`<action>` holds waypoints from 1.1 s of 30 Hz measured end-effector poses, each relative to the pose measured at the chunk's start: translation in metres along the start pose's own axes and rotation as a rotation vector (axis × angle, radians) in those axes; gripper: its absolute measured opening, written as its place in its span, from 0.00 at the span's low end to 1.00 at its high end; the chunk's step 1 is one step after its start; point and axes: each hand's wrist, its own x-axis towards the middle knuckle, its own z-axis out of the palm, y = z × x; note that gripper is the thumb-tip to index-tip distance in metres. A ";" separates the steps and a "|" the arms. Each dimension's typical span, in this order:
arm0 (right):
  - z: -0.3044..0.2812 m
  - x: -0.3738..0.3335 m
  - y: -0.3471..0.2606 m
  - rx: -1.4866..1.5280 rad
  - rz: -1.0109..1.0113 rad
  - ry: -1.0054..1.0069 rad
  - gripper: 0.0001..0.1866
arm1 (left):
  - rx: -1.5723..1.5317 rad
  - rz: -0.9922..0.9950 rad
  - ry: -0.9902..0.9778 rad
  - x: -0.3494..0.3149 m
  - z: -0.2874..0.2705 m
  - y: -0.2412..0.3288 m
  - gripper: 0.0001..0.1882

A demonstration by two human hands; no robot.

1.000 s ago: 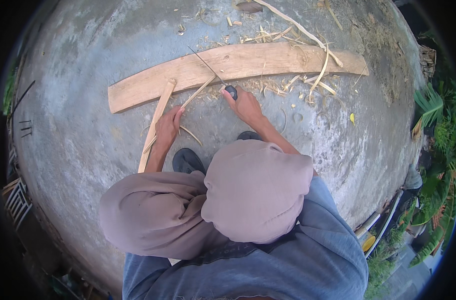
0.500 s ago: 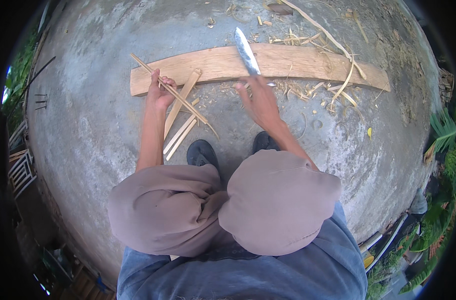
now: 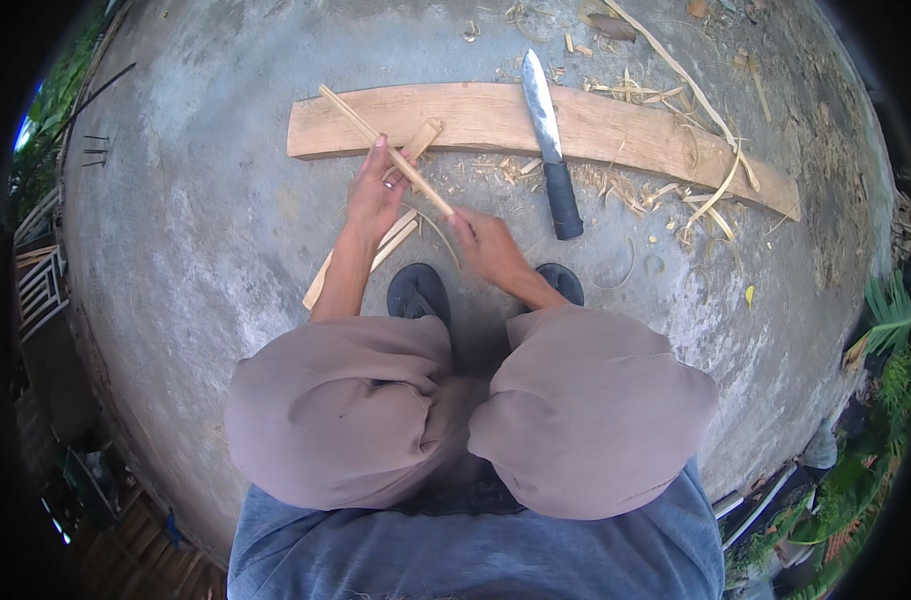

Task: The person uses a knife to shave and shape thin wooden strips on a concrete floor. They repeatedly pare the wood, check the edges, and assemble the strips into a small cross-shaped structure.

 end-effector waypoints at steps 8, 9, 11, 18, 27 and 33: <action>-0.073 -0.013 0.022 0.342 0.112 0.206 0.16 | 1.594 0.510 -0.061 -0.084 -0.102 0.001 0.18; -0.073 -0.016 0.021 0.380 0.106 0.208 0.16 | 1.697 0.657 -0.013 -0.096 -0.111 -0.012 0.18; -0.071 -0.022 0.021 0.373 0.116 0.191 0.16 | 1.784 0.769 0.058 -0.105 -0.124 -0.036 0.17; -0.057 -0.022 0.028 0.386 0.107 0.141 0.16 | 1.604 0.648 0.104 -0.099 -0.136 -0.058 0.10; -0.059 -0.028 0.021 0.448 0.152 0.148 0.15 | 0.557 -0.094 -0.142 -0.070 -0.094 0.009 0.17; -0.055 -0.037 0.018 0.585 0.238 0.181 0.14 | 0.802 -0.077 -0.035 -0.073 -0.139 -0.008 0.22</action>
